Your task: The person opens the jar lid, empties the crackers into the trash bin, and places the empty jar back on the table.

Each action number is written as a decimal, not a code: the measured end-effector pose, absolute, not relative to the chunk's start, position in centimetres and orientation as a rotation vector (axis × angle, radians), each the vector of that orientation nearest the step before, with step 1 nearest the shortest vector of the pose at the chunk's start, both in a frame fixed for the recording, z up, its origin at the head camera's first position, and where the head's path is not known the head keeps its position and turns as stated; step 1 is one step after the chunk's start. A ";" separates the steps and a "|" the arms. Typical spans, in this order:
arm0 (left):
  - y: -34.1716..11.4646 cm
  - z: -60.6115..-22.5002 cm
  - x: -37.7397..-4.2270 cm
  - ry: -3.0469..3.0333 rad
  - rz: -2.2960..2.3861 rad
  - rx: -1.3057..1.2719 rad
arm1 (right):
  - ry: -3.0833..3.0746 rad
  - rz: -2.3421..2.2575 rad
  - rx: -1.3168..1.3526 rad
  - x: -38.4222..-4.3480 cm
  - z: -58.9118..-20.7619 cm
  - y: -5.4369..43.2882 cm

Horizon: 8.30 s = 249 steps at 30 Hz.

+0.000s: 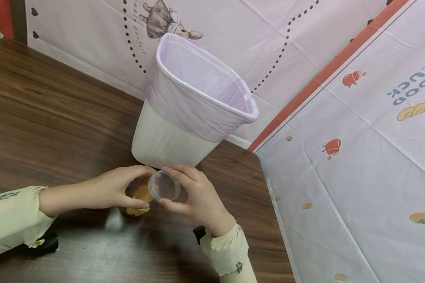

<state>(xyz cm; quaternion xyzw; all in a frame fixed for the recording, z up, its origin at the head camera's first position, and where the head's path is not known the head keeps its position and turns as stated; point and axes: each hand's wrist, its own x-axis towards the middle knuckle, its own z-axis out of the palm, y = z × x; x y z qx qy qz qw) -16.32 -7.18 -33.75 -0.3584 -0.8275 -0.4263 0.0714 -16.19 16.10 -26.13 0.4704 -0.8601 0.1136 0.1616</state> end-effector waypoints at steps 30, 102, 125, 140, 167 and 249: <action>-7.1 -33.7 -16.2 -2.485 -1.299 -1.073 | -2.391 0.143 1.010 -15.6 -27.1 15.3; -7.1 -33.8 -16.1 -2.495 -1.266 -1.071 | -2.417 0.198 1.339 -15.9 -26.1 16.0; -7.1 -33.8 -16.2 -2.464 -1.262 -1.085 | -2.384 0.124 1.056 -15.5 -26.8 15.4; -7.1 -33.9 -16.2 -2.475 -1.252 -1.081 | -2.387 0.139 1.060 -15.2 -27.0 15.1; -7.1 -33.8 -16.2 -2.480 -1.259 -1.096 | -2.419 0.283 1.254 -15.5 -26.2 15.8; -8.1 -34.0 -16.5 -2.510 -1.241 -1.026 | -2.805 0.226 0.822 -18.3 -25.9 18.4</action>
